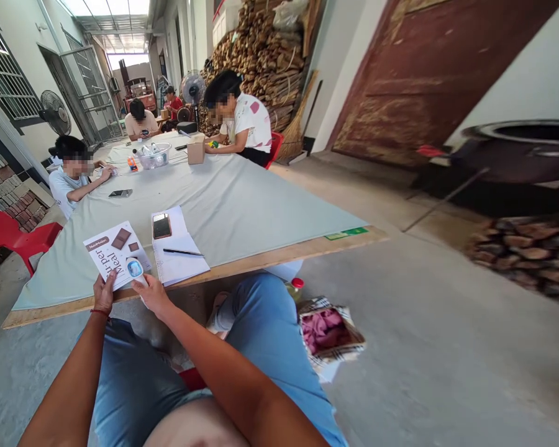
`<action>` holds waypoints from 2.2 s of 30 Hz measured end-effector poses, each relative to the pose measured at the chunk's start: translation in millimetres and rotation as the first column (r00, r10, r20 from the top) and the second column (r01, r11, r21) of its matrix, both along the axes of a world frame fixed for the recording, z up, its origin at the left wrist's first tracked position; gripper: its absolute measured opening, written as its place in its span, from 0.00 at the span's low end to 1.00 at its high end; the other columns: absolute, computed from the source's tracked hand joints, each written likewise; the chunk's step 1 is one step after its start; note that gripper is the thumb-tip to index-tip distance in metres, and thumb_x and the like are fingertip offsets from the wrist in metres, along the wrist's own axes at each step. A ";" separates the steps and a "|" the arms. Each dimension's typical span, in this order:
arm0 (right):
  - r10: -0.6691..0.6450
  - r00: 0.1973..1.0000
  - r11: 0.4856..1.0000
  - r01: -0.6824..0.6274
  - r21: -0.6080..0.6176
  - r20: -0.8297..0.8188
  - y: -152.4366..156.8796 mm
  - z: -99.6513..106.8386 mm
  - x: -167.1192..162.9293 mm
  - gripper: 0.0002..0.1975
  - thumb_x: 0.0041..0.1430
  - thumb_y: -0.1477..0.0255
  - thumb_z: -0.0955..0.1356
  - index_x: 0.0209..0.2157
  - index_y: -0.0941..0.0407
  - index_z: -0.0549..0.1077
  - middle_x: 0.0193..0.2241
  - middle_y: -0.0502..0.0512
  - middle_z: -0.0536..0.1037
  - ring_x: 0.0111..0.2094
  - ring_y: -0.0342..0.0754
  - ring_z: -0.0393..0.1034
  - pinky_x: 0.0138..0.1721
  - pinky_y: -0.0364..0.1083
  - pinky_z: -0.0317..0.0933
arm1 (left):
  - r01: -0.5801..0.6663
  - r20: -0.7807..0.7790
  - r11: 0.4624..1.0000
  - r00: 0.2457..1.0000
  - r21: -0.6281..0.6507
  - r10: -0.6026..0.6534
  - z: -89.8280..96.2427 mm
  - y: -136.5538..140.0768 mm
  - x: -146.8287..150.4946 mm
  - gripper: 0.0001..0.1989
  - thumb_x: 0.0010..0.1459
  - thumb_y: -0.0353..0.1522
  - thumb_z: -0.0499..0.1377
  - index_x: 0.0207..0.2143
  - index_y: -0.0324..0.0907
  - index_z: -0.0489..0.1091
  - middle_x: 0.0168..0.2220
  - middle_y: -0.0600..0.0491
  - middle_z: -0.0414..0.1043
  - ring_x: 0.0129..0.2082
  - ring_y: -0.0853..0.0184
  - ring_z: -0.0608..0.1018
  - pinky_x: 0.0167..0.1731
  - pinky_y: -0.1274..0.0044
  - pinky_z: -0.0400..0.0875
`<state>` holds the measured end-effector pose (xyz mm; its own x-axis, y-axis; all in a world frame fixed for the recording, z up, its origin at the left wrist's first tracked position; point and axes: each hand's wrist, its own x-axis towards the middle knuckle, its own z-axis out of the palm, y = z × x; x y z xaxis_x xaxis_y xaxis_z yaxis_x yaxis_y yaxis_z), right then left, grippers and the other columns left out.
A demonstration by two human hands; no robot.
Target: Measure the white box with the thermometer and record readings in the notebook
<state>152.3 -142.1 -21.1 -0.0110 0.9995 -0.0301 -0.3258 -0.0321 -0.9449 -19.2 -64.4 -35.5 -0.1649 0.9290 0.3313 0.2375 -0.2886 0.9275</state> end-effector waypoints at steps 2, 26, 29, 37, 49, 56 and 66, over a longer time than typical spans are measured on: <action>0.010 1.000 0.999 -0.010 -0.031 -0.003 -1.0 0.9 0.8 0.25 0.42 0.50 0.73 0.34 0.55 0.73 0.22 0.45 0.67 0.23 0.42 0.58 0.26 0.44 0.56 | 0.001 -0.001 1.000 1.000 0.004 -0.001 -0.6 0.3 0.1 0.30 0.48 0.52 0.64 0.45 0.39 0.73 0.47 0.45 0.77 0.50 0.53 0.75 0.54 0.63 0.67; -0.154 0.988 0.982 0.150 0.114 0.022 -6.2 9.9 26.9 0.21 0.47 0.55 0.71 0.39 0.54 0.74 0.32 0.49 0.76 0.37 0.49 0.68 0.38 0.45 0.61 | -0.162 0.000 0.987 0.987 0.017 0.162 -6.9 1.5 -2.2 0.28 0.47 0.47 0.67 0.44 0.42 0.64 0.42 0.48 0.73 0.44 0.60 0.75 0.51 0.64 0.69; -0.257 0.967 0.958 0.255 0.131 -0.002 -4.8 12.7 50.6 0.23 0.47 0.57 0.71 0.43 0.54 0.73 0.35 0.50 0.77 0.37 0.49 0.69 0.38 0.45 0.62 | -0.234 0.044 0.970 0.972 0.061 0.232 -9.9 5.5 -2.3 0.30 0.48 0.47 0.66 0.46 0.43 0.58 0.44 0.48 0.70 0.46 0.61 0.75 0.52 0.64 0.69; -0.378 0.925 0.907 0.364 0.214 0.029 0.7 15.9 96.8 0.21 0.52 0.58 0.69 0.45 0.55 0.73 0.40 0.53 0.79 0.40 0.51 0.71 0.41 0.47 0.66 | -0.434 -0.011 0.879 0.896 0.198 0.444 -12.3 15.7 0.5 0.40 0.41 0.39 0.72 0.52 0.41 0.55 0.53 0.41 0.60 0.61 0.48 0.62 0.61 0.51 0.56; -0.191 0.080 0.901 0.410 0.143 0.978 45.9 3.0 213.0 0.20 0.62 0.67 0.68 0.54 0.59 0.70 0.49 0.67 0.74 0.51 0.58 0.66 0.49 0.50 0.58 | -0.540 -0.134 0.733 0.760 0.414 0.636 -20.4 -11.2 14.6 0.21 0.44 0.27 0.60 0.41 0.42 0.56 0.47 0.44 0.54 0.55 0.52 0.61 0.59 0.57 0.57; -0.326 -0.090 0.930 0.147 0.336 0.941 48.5 -9.4 188.3 0.15 0.65 0.68 0.65 0.50 0.56 0.76 0.50 0.65 0.73 0.52 0.57 0.62 0.51 0.51 0.52 | -0.042 -0.594 0.951 0.773 0.305 0.224 -23.8 -31.8 52.4 0.13 0.57 0.26 0.51 0.43 0.41 0.69 0.46 0.44 0.66 0.51 0.56 0.69 0.56 0.60 0.62; -0.277 0.019 0.961 0.030 0.276 0.961 49.1 -7.1 153.5 0.11 0.64 0.72 0.64 0.39 0.60 0.78 0.41 0.65 0.79 0.45 0.56 0.71 0.45 0.52 0.57 | 0.231 -0.911 0.955 0.322 -0.188 -0.257 -0.3 -25.0 87.8 0.21 0.64 0.32 0.51 0.56 0.57 0.71 0.67 0.52 0.56 0.68 0.54 0.55 0.63 0.57 0.50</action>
<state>305.8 -92.9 -28.2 0.0603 0.9624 0.2650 0.9372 0.0367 -0.3468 68.6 -89.4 -35.8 0.4656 0.8796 0.0972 0.8615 -0.4756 0.1779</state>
